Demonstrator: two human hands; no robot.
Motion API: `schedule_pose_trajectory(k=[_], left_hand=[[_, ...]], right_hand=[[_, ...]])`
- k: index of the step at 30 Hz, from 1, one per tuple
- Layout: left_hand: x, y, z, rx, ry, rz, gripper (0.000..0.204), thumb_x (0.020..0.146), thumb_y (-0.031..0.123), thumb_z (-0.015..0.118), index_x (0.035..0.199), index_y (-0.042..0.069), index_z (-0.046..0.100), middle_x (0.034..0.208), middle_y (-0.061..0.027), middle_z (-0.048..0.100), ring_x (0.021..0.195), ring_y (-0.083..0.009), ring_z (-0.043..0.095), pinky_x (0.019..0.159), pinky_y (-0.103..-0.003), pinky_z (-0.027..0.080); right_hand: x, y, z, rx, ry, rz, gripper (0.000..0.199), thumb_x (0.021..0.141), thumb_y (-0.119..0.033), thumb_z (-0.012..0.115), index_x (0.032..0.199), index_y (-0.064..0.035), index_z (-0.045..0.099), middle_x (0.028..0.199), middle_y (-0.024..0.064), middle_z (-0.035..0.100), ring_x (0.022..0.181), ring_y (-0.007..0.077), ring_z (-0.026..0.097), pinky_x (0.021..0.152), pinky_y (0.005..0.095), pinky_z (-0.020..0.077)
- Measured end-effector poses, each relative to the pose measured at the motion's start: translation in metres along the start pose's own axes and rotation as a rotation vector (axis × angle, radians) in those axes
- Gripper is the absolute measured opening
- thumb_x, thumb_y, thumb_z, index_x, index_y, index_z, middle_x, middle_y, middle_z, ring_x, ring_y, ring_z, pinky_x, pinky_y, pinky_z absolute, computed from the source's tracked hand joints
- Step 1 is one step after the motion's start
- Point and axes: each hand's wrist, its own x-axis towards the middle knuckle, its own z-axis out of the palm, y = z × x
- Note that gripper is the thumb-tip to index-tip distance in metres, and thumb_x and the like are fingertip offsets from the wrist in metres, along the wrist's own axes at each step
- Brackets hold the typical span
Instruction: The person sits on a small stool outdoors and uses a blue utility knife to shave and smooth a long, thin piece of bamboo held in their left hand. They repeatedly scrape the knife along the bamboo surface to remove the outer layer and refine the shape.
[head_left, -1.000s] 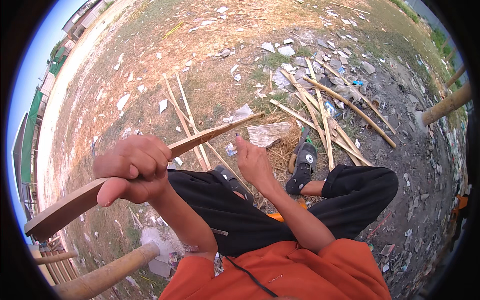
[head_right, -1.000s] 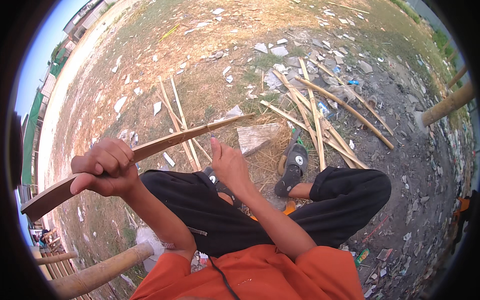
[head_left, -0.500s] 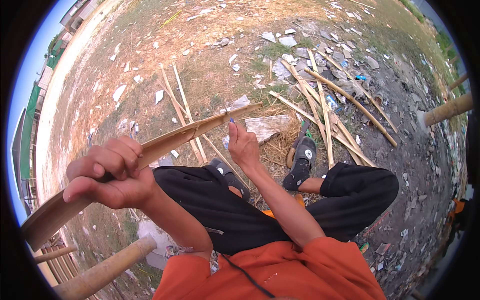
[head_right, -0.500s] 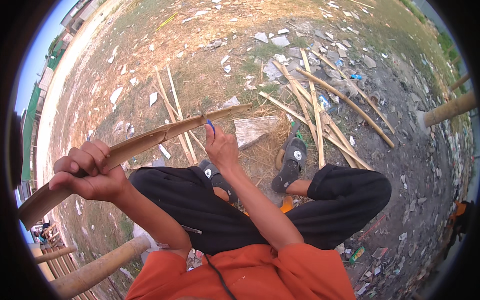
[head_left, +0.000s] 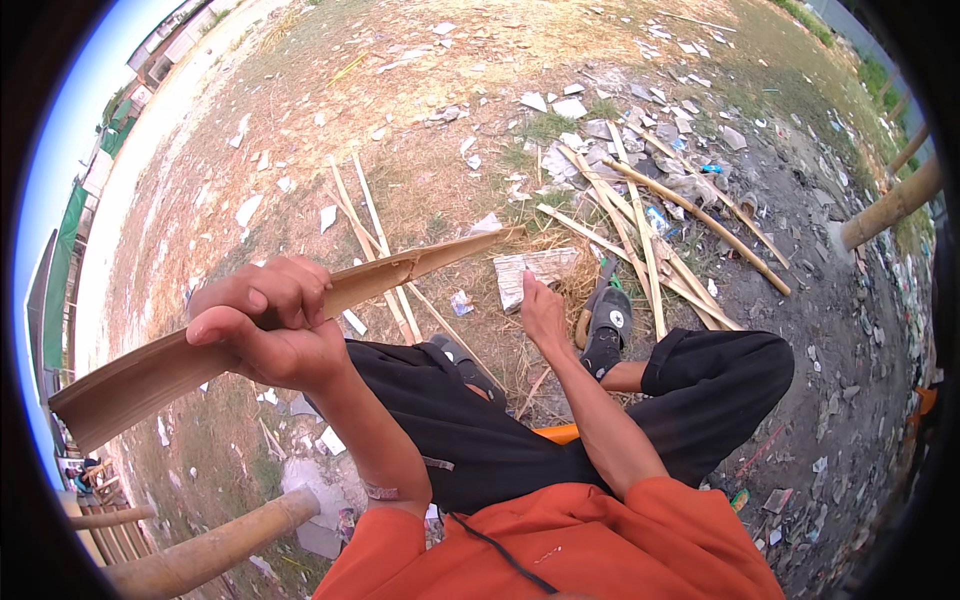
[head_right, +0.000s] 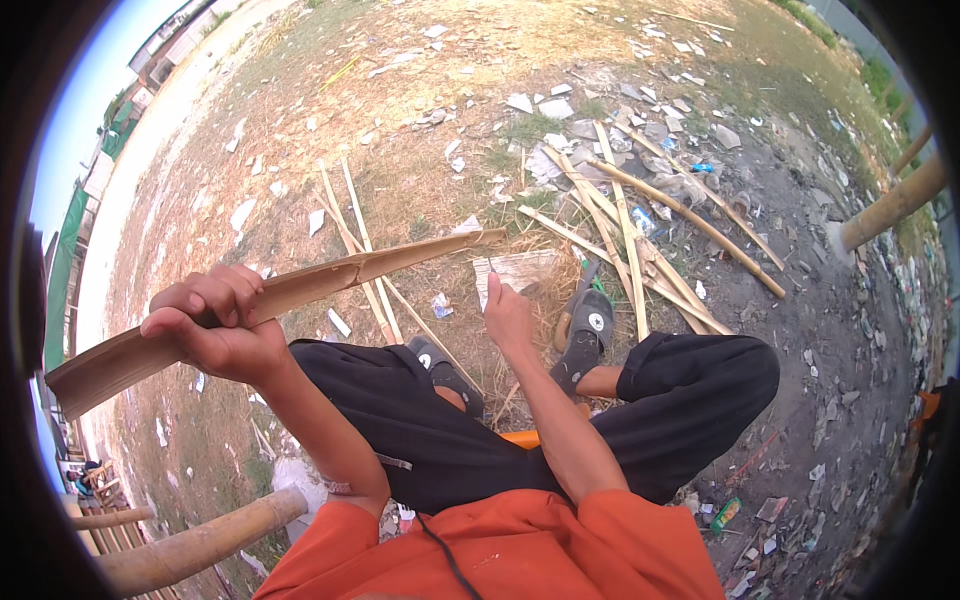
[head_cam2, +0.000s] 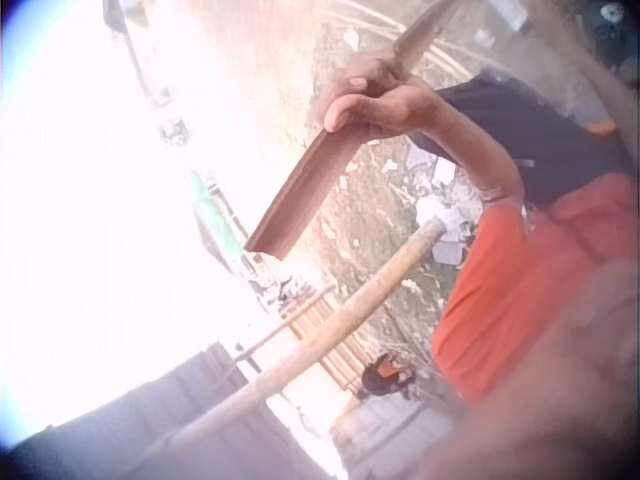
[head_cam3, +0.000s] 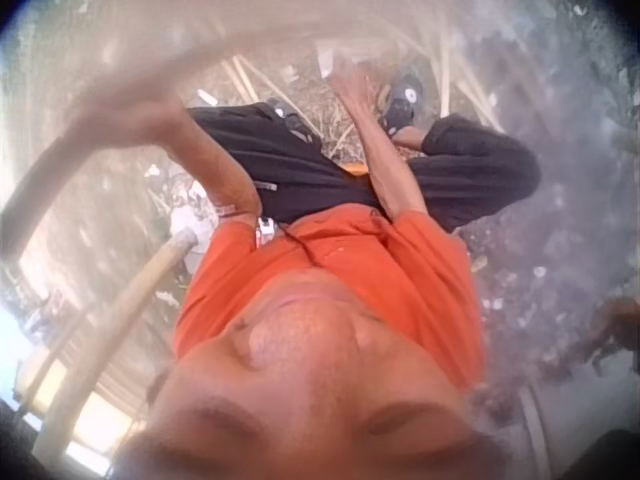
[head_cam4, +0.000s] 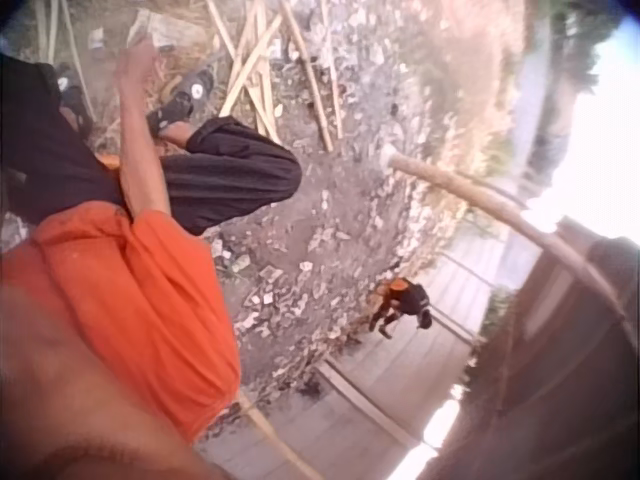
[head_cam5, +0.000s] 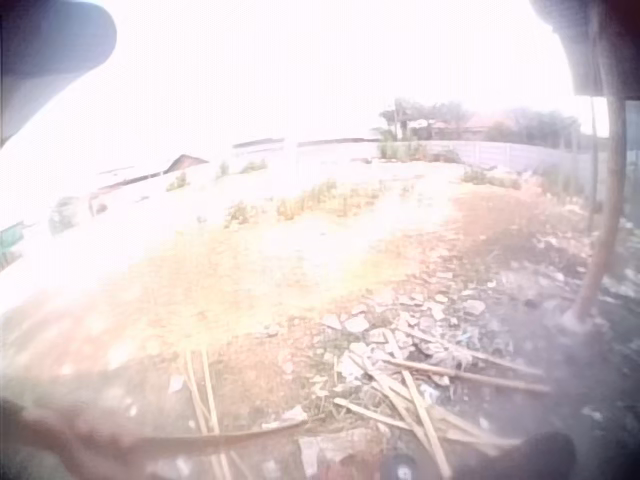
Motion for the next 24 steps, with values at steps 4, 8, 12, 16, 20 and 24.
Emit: schedule_pose_trajectory(k=[4,8,12,16,20,24], left_hand=[[-0.001,0.004,0.014,0.046,0.079,-0.004,0.046,0.095,0.052,0.034,0.072,0.012,0.036,0.047,0.0025,0.026,0.037,-0.0093,0.024,0.041,-0.027,0.031],[-0.006,0.013,0.023,0.085,0.089,-0.014,0.044,0.095,0.051,0.037,0.072,0.012,0.037,0.046,0.0023,0.026,0.037,-0.0093,0.025,0.041,-0.026,0.028],[-0.009,0.011,0.027,0.123,0.165,-0.015,0.043,0.095,0.049,0.039,0.072,0.013,0.037,0.046,0.002,0.026,0.037,-0.0092,0.024,0.04,-0.025,0.026],[0.0,0.007,0.024,0.111,0.228,-0.055,0.043,0.095,0.048,0.039,0.07,0.013,0.038,0.046,0.0023,0.026,0.038,-0.0089,0.023,0.04,-0.025,0.025],[-0.004,0.012,0.028,0.111,0.183,0.01,0.043,0.095,0.048,0.041,0.069,0.013,0.038,0.048,0.003,0.024,0.039,-0.0086,0.022,0.041,-0.025,0.024],[-0.003,0.008,0.037,0.175,0.283,0.011,0.043,0.094,0.047,0.043,0.069,0.013,0.037,0.049,0.003,0.023,0.039,-0.0087,0.02,0.041,-0.025,0.023]], right_hand=[[-0.006,-0.068,-0.004,0.185,-0.078,-0.172,0.057,0.096,-0.041,0.033,0.074,0.0047,0.058,0.069,0.0317,0.055,0.072,0.0487,0.055,0.066,0.0519,0.0413],[-0.004,-0.074,0.008,0.194,-0.065,-0.239,0.05,0.097,-0.036,0.033,0.075,0.0038,0.055,0.064,0.0298,0.051,0.063,0.047,0.054,0.061,0.0512,0.0383],[0.01,-0.054,0.027,0.059,0.004,-0.243,0.052,0.096,-0.038,0.034,0.073,0.0014,0.059,0.065,0.03,0.056,0.063,0.0473,0.058,0.06,0.0538,0.0447],[0.026,-0.034,0.039,-0.128,-0.013,0.038,0.059,0.095,-0.043,0.031,0.082,0.0033,0.064,0.077,0.0307,0.061,0.078,0.0465,0.06,0.073,0.0523,0.0466],[0.028,0.075,0.026,-0.263,-0.103,0.309,0.066,0.096,-0.046,0.027,0.088,0.008,0.065,0.086,0.0318,0.061,0.087,0.0456,0.059,0.08,0.0513,0.0441],[0.018,0.049,0.007,-0.099,-0.013,0.112,0.06,0.096,-0.045,0.03,0.088,0.0044,0.063,0.079,0.0306,0.059,0.08,0.0447,0.059,0.071,0.049,0.0435]])
